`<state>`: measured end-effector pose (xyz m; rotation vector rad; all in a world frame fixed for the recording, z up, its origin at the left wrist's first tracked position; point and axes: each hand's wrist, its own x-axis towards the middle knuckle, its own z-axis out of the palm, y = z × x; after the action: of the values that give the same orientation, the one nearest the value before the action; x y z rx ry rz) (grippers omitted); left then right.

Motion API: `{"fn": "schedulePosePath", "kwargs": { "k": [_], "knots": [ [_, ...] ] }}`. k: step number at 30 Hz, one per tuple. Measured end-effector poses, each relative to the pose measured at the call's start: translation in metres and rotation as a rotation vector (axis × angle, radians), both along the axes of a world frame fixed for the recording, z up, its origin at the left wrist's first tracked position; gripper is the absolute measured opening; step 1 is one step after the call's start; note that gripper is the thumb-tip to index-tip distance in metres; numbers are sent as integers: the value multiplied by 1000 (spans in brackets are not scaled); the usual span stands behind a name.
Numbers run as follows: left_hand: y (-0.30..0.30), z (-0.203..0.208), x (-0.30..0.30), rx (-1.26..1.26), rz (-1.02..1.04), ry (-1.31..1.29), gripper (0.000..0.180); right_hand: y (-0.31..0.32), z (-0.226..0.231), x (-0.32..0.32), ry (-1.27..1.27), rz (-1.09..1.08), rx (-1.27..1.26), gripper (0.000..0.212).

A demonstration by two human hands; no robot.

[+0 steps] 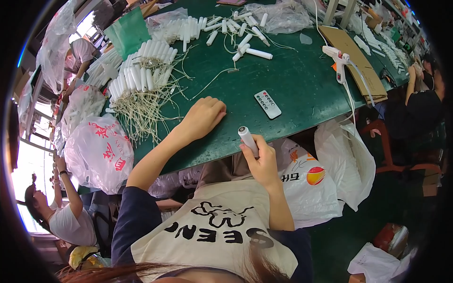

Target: Inserting thin leads or wires into small white plastic cylindrical components at an assembly workbench.

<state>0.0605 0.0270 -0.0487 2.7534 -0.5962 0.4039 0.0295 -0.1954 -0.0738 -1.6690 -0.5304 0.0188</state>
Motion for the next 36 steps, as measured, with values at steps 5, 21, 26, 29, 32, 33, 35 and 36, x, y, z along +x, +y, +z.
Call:
{"fn": "schedulePosePath", "kwargs": {
  "k": [5,21,26,29,32,33,35,36],
  "knots": [
    [-15,43,-12,-982,113,746,18,-3,-1,1,-29,-15,-11,12],
    [-27,45,-16,-1242,-265,1386,26,-8,10,-2,-59,91,-36,20],
    [-26,39,-22,-1216,-340,1332,26,-9,9,1,11,234,15,21],
    [-21,33,-26,-1234,-325,1309,25,-9,15,15,-180,275,51,13],
    [-18,32,-30,-1067,-335,1281,29,-18,20,42,19,39,39,14],
    [-18,35,-32,-1029,-326,1260,29,-14,19,53,9,-110,-9,16],
    [-19,38,-36,-1007,-338,1265,29,-7,14,76,-1,-261,-60,18],
    [-21,41,-37,-981,-354,1271,28,-5,9,88,-175,-360,-221,22]
  ]
}}
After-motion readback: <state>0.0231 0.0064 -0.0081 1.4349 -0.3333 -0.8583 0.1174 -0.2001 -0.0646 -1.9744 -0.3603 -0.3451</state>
